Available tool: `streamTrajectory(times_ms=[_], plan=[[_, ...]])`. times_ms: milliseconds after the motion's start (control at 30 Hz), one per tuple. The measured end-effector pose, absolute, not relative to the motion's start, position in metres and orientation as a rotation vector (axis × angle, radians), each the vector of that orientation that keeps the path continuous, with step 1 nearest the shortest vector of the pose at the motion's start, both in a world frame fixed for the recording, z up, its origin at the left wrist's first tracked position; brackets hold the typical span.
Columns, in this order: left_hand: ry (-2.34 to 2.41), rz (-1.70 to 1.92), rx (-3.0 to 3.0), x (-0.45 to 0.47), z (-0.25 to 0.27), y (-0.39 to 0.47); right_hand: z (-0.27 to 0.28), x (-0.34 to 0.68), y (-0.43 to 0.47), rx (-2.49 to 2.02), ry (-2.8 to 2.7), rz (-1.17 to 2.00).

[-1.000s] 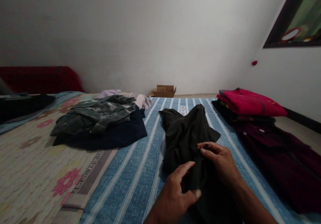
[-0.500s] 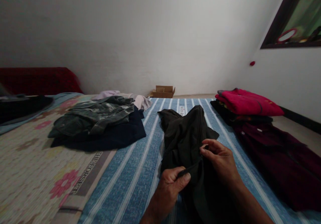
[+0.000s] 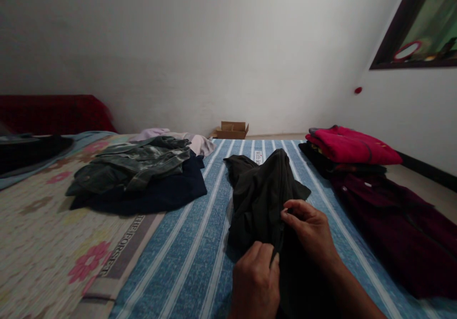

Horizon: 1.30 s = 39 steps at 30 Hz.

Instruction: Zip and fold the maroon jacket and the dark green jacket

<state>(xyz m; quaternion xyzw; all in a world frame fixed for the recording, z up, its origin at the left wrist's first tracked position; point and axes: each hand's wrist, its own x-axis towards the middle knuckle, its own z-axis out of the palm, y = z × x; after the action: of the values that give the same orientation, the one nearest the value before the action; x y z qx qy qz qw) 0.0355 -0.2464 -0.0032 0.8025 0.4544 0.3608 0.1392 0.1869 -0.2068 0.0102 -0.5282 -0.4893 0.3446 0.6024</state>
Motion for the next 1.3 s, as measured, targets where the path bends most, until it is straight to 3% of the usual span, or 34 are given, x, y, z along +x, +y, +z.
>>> streamTrajectory(times_ms=[533,867,1167,1300], plan=[[1.281,1.030,2.274,0.032,0.010,-0.246,0.001,0.183,-0.194,-1.275,-1.154,0.671],[1.185,0.927,1.394,0.019,0.037,-0.232,0.010,0.187,-0.218,-1.452,-1.290,0.429],[0.962,1.079,0.857,0.032,0.045,-0.226,-0.020,0.168,-0.278,-1.344,-1.876,-0.172],[0.886,1.072,0.870,0.035,0.046,-0.220,-0.026,0.175,-0.276,-1.343,-1.865,-0.076]])
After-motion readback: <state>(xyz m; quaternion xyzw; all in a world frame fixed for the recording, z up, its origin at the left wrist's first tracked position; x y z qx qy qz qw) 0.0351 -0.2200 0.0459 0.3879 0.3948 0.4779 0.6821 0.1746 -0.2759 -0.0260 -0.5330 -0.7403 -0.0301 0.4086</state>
